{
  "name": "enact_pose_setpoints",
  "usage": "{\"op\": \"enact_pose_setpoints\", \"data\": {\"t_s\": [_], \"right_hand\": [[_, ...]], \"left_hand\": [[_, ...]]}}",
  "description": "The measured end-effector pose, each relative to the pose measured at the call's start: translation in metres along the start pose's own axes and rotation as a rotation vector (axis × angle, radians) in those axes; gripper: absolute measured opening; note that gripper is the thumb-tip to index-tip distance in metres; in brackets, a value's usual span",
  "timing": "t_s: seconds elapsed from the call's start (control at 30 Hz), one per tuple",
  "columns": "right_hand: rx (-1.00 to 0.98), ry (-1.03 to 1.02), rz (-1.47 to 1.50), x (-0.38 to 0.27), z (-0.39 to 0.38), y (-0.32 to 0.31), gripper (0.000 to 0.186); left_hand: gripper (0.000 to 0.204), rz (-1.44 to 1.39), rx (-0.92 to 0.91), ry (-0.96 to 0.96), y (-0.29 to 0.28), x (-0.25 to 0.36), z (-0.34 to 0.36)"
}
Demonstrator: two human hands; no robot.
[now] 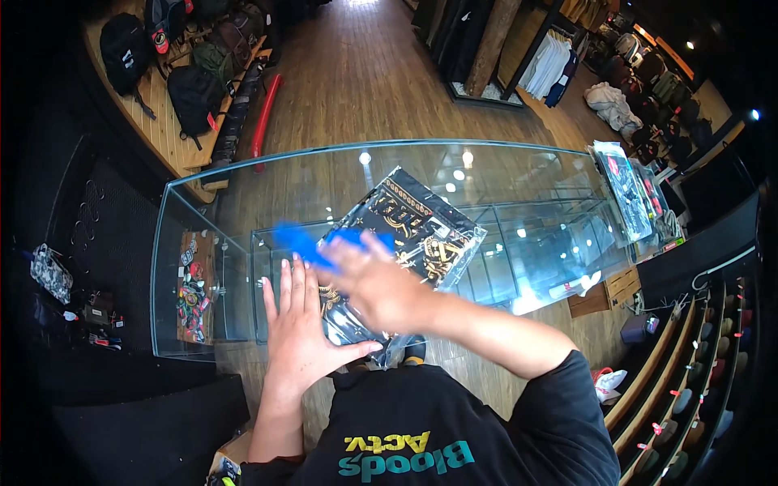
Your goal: Wiping down packaged shirts with a blue cloth on a glass display counter in a clothing store.
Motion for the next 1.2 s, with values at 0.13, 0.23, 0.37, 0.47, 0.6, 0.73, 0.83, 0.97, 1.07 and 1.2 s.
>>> {"op": "enact_pose_setpoints", "data": {"t_s": [0.13,0.23,0.37,0.47,0.6,0.73,0.83,0.97,1.07,1.2], "right_hand": [[-0.105,-0.116,0.174,-0.032,-0.029,0.005,0.075],[-0.245,-0.198,0.370,-0.027,-0.071,-0.018,0.059],[-0.115,0.041,0.333,0.065,-0.114,-0.058,0.055],[0.115,0.293,0.026,0.110,-0.112,-0.086,0.063],[0.101,0.158,-0.141,0.048,-0.040,-0.022,0.075],[-0.053,-0.099,0.133,-0.031,-0.043,0.007,0.078],[-0.099,0.038,-0.010,0.008,-0.068,-0.027,0.086],[0.039,0.441,-0.198,0.115,-0.070,-0.066,0.072],[0.097,0.518,-0.224,0.105,-0.024,-0.050,0.070],[0.081,0.096,-0.037,0.016,-0.001,0.005,0.071]], "left_hand": [[0.161,-0.054,-0.010,0.006,-0.008,-0.003,-0.003],[0.163,-0.079,0.015,0.012,-0.008,-0.005,-0.003],[0.166,-0.022,0.000,-0.010,-0.008,0.000,-0.004],[0.166,-0.006,0.003,-0.007,-0.009,0.005,-0.002],[0.163,0.024,-0.002,-0.001,-0.005,0.001,0.000],[0.159,0.052,-0.037,0.030,-0.003,-0.003,-0.004],[0.162,-0.003,0.002,-0.017,-0.013,-0.002,-0.005],[0.164,-0.007,-0.003,-0.017,-0.008,0.005,-0.001],[0.165,0.027,0.012,-0.005,-0.005,0.004,-0.001],[0.165,0.016,-0.014,-0.013,-0.001,-0.004,-0.003]]}}
Point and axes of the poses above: each hand's wrist, its own z-axis towards the middle knuckle, its own y-axis out of the palm, x = y × z, the point moved 9 cm from there along z, towards the middle knuckle, and after that the axes turned 10 degrees about -y, right-handed, at the moved point
